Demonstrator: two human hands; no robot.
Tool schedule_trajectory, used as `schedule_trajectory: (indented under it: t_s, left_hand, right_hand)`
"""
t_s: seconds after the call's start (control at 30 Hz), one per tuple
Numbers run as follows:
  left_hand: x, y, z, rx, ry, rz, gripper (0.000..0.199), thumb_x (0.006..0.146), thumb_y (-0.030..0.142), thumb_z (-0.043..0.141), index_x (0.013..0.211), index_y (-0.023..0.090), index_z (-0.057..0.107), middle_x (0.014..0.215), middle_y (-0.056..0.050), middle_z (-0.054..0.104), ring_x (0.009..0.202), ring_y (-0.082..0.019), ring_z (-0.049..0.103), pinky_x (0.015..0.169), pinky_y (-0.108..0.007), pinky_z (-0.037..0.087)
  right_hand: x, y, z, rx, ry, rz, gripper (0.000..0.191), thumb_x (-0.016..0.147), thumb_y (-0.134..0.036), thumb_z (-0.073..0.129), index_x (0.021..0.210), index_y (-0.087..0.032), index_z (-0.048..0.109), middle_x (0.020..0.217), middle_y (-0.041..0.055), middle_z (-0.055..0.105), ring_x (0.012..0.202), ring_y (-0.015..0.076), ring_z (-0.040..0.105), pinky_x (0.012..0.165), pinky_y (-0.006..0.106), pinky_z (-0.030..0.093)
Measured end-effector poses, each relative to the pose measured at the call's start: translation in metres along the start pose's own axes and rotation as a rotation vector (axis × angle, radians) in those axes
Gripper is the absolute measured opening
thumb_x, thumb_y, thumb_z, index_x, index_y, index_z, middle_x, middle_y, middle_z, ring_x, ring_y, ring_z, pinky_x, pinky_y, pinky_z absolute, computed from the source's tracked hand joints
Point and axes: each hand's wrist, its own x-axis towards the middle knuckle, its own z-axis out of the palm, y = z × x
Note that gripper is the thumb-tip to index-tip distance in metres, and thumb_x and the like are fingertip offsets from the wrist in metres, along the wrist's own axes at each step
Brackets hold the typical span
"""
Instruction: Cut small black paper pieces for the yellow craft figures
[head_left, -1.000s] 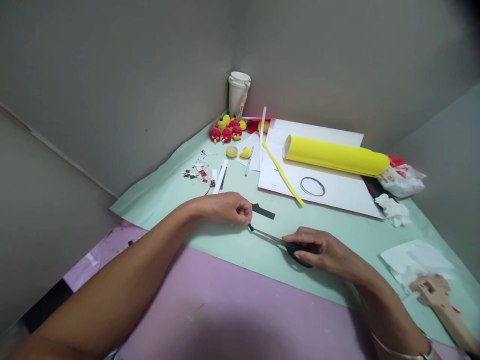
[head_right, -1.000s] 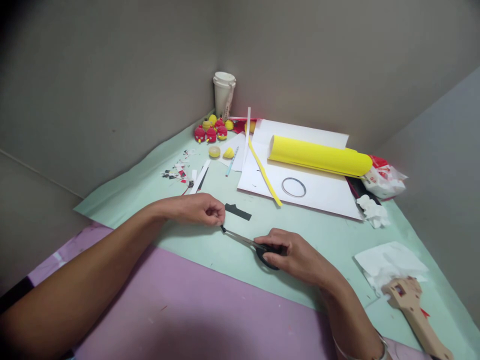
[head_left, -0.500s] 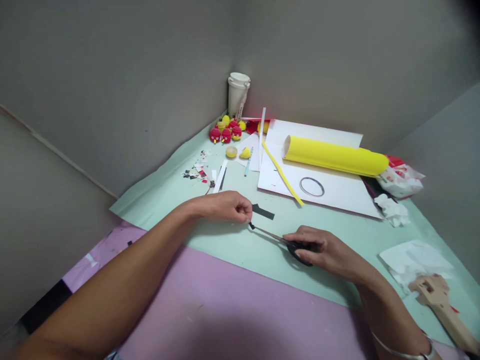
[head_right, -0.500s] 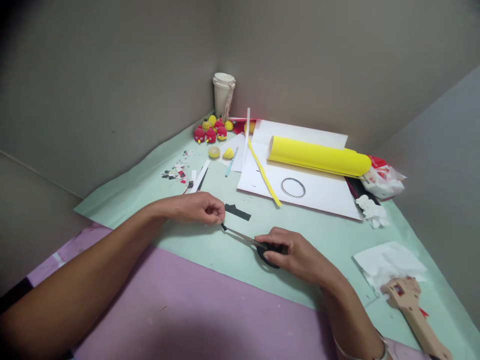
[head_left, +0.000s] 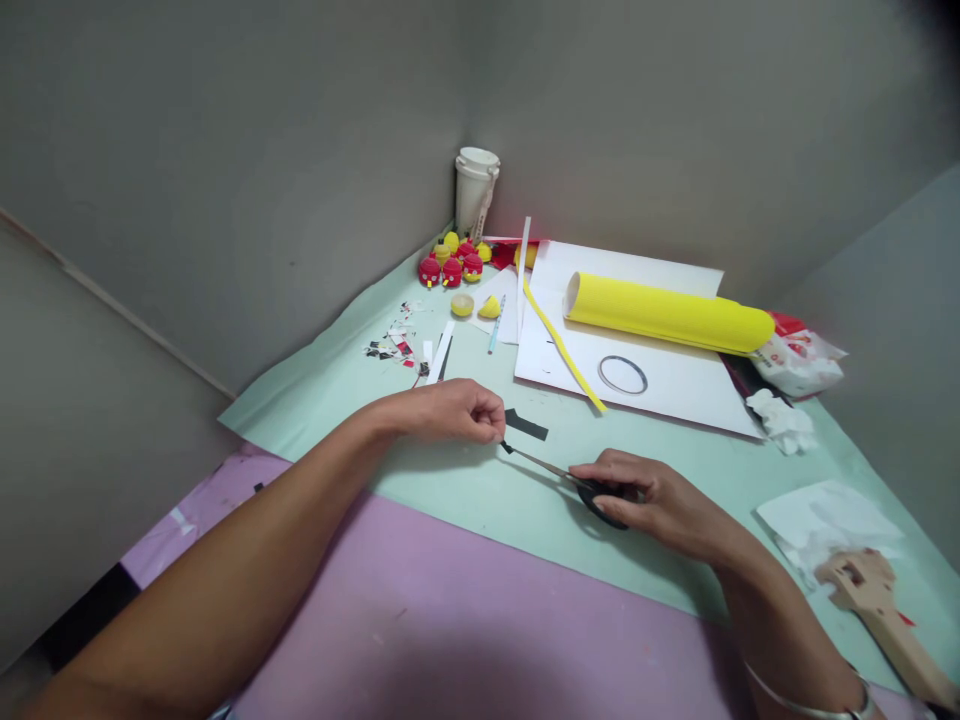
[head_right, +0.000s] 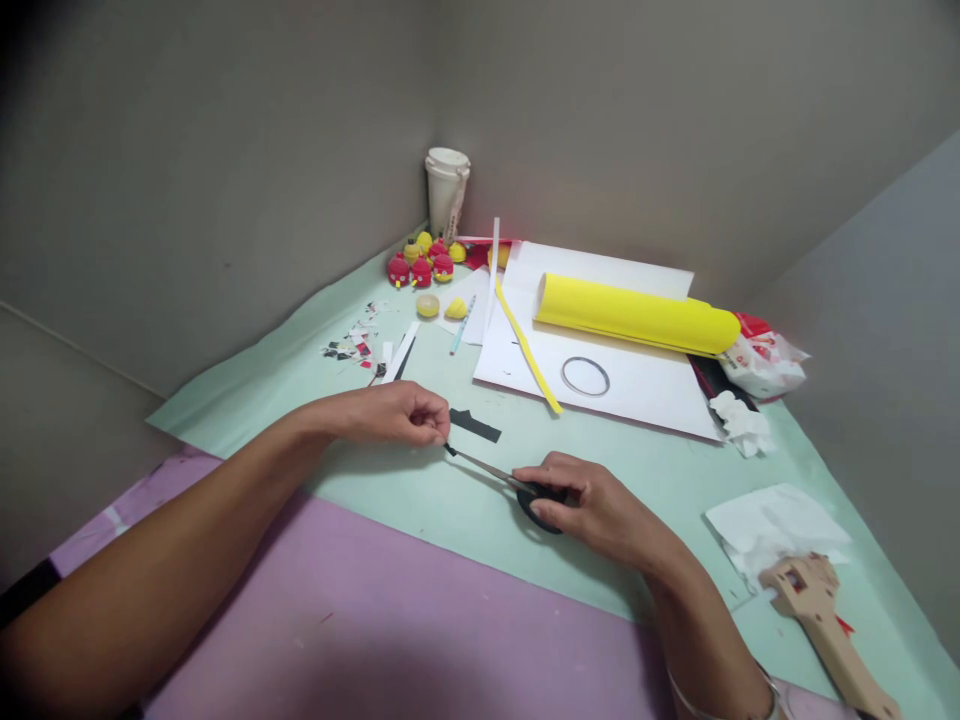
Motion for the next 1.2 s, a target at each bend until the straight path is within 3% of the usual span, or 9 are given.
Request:
schedule_trajectory:
  t_s: [0.5, 0.87, 1.2]
  left_hand:
    - [0.003, -0.001, 0.0, -0.118, 0.052, 0.007, 0.012, 0.072, 0.029, 0.058, 0.077, 0.02, 0.064, 0.067, 0.002, 0.056, 0.057, -0.01, 0.043, 0.054, -0.024, 0.031]
    - [0.002, 0.001, -0.002, -0.22, 0.043, 0.021, 0.01, 0.072, 0.028, 0.06, 0.075, 0.019, 0.063, 0.066, 0.003, 0.054, 0.06, -0.01, 0.046, 0.057, -0.023, 0.038]
    - [0.007, -0.003, -0.002, -0.34, 0.315, 0.005, 0.018, 0.075, 0.034, 0.064, 0.085, 0.02, 0.068, 0.077, -0.002, 0.066, 0.067, -0.014, 0.056, 0.06, -0.026, 0.041]
  right_hand:
    - [0.0, 0.002, -0.004, -0.036, 0.052, -0.009, 0.032, 0.088, -0.03, 0.059, 0.118, -0.027, 0.069, 0.091, 0.0045, 0.061, 0.073, 0.0149, 0.053, 0.064, 0.027, 0.043]
    - [-0.001, 0.001, -0.007, -0.071, 0.055, 0.001, 0.033, 0.089, -0.031, 0.057, 0.12, -0.028, 0.068, 0.092, 0.0042, 0.061, 0.075, 0.0154, 0.053, 0.065, 0.027, 0.044]
    - [0.001, 0.005, -0.006, -0.08, 0.199, 0.044, 0.037, 0.088, -0.038, 0.057, 0.122, -0.027, 0.066, 0.087, 0.0028, 0.059, 0.074, 0.0171, 0.054, 0.066, 0.03, 0.046]
